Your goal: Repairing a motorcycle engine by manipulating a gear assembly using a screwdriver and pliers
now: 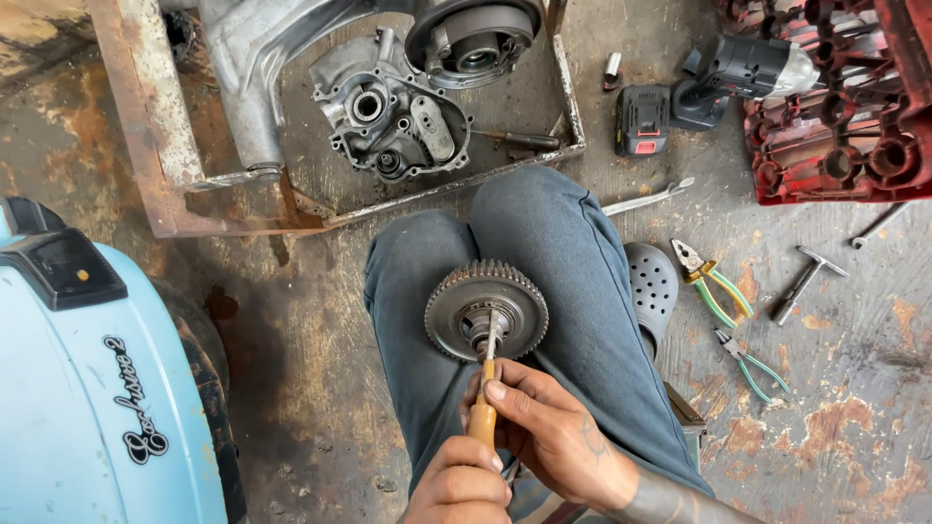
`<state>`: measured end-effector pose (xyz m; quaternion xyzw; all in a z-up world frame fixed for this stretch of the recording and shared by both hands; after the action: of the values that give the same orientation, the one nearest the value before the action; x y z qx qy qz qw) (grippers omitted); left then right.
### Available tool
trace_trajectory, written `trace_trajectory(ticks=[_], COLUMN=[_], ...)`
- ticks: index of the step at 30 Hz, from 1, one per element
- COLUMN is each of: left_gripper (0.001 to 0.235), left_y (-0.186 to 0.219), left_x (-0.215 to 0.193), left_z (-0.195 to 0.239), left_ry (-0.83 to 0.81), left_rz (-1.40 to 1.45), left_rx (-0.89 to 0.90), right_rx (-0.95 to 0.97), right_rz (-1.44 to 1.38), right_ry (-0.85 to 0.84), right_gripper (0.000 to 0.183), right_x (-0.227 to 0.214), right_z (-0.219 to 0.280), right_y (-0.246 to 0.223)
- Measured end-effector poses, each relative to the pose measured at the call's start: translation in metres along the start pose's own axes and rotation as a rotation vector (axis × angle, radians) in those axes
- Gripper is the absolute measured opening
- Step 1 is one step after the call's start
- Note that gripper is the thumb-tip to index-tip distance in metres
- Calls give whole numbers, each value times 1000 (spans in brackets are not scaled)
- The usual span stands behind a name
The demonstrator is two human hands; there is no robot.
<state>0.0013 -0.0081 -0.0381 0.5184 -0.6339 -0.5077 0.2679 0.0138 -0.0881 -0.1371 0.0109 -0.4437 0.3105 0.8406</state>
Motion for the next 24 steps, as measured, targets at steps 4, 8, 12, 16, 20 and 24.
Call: trace_trajectory(ticks=[4,8,12,16,20,24], left_gripper=[12,13,19,17,25,22], left_y=[0,2,6,7,5,5], left_x=[2,4,5,13,8,5], left_z=[2,1,1,8,7,13], left_ry=[-20,-18,34,-17,212,223], left_rz=[-31,-46,-14,-30,-24,47], left_rx=[76,161,193,271,291,344], right_rx=[8,-31,-43,-61,-90,-102], right_rz=[-31,-18,-54,-73,-49,-25], right_ry=[69,70,66,55,65,78], right_gripper=[27,26,26,24,24,25], right_x=[-3,-3,-3,-4,-4,-4], right_z=[1,1,4,4,6,6], right_y=[4,4,6,8,7,7])
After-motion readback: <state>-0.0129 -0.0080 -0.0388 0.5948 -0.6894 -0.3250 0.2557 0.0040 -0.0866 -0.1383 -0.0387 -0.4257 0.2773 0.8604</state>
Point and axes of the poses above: each hand's wrist, its own z-axis away from the middle knuckle, its own x-axis out of the palm, y = z × x, the point moved 10 cm from there along -z, towards the middle knuckle, and after that the axes turned 10 degrees about y, right-handed, at the moved point
